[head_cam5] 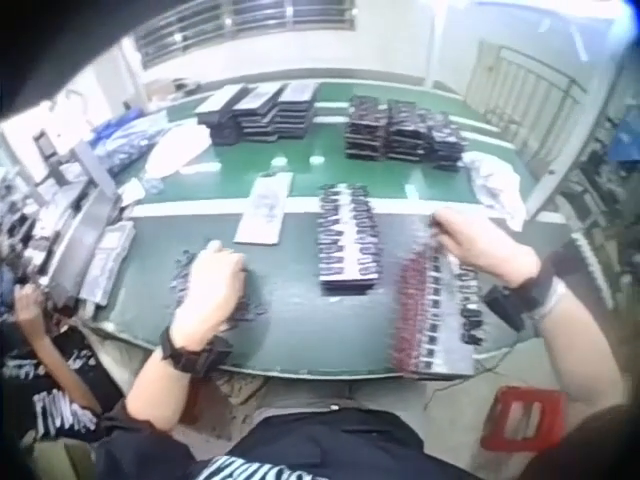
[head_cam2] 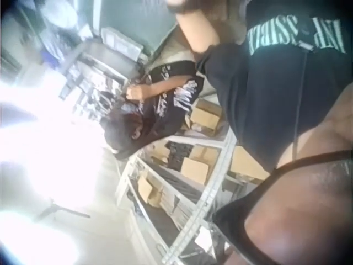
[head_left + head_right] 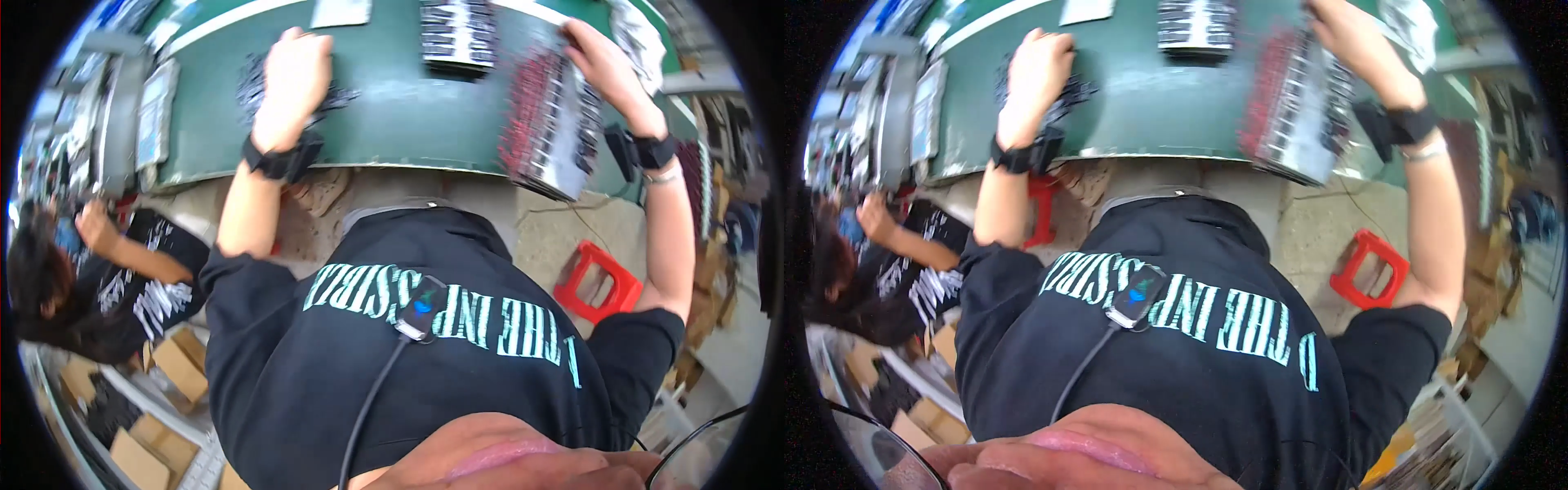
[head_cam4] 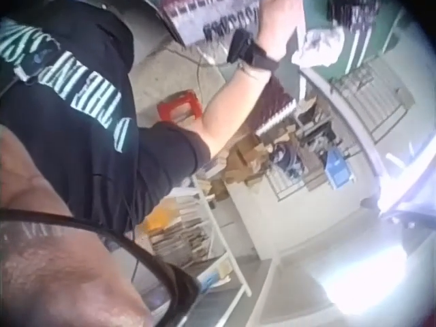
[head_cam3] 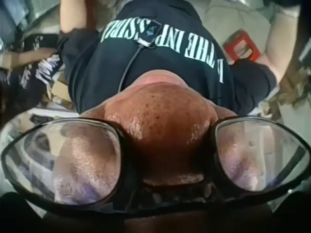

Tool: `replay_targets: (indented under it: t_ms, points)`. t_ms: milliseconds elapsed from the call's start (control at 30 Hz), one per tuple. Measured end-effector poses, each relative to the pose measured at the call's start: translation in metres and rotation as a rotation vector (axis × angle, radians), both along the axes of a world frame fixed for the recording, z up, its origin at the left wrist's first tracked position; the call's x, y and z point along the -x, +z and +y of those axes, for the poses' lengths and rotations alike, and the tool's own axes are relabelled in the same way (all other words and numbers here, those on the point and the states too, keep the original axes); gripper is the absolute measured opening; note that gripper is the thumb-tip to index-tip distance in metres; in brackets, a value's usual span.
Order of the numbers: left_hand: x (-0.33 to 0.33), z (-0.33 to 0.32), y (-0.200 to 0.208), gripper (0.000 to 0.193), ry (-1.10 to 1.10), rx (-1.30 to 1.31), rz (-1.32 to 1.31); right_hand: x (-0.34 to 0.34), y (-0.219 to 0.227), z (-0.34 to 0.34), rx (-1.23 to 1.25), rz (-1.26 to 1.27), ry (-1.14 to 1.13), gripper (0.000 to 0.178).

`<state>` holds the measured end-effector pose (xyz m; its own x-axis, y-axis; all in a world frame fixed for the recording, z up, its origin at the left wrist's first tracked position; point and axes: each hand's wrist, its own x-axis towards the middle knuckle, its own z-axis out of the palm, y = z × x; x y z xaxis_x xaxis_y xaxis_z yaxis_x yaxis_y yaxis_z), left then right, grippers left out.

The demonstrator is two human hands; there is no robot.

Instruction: The person wipes their hands with a cloth, picks up a small black component, and joins it to a wire on a metal plate. They repeat this process, picking up components from a pile and attaching them to wires on the plate one at a time.

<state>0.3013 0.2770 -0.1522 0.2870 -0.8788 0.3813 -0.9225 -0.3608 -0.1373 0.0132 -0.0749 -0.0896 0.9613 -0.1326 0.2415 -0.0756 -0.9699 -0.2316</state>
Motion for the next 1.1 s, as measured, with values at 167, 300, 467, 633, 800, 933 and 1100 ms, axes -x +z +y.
replay_targets:
  t_ms: [167, 300, 467, 633, 800, 933, 1100]
  points:
    - [0.043, -0.001, 0.038, 0.021, -0.072, 0.218, 0.314, 0.017, 0.065, 0.077, -0.486, -0.081, -0.352, 0.019]
    - [0.096, -0.012, 0.057, 0.022, -0.145, 0.417, 1.185, 0.064, 0.067, 0.112, -0.899, -0.118, -0.273, 0.017]
    - [0.161, -0.051, 0.045, 0.022, -0.277, 0.598, 1.722, 0.065, 0.037, 0.2, -1.203, -0.396, -0.32, 0.016]
    - [0.201, -0.063, 0.037, 0.022, -0.307, 0.686, 1.935, 0.051, 0.014, 0.21, -1.007, -0.541, -0.454, 0.012]
    - [0.202, -0.061, 0.034, 0.021, -0.294, 0.597, 2.062, 0.052, 0.0, 0.205, -0.829, -0.541, -0.498, 0.01]
    - [0.202, -0.059, 0.033, 0.021, -0.286, 0.575, 2.064, 0.053, -0.005, 0.203, -0.941, -0.498, -0.533, 0.011]
    - [0.205, -0.059, 0.03, 0.022, -0.286, 0.562, 2.053, 0.058, -0.003, 0.201, -0.955, -0.425, -0.526, 0.011]
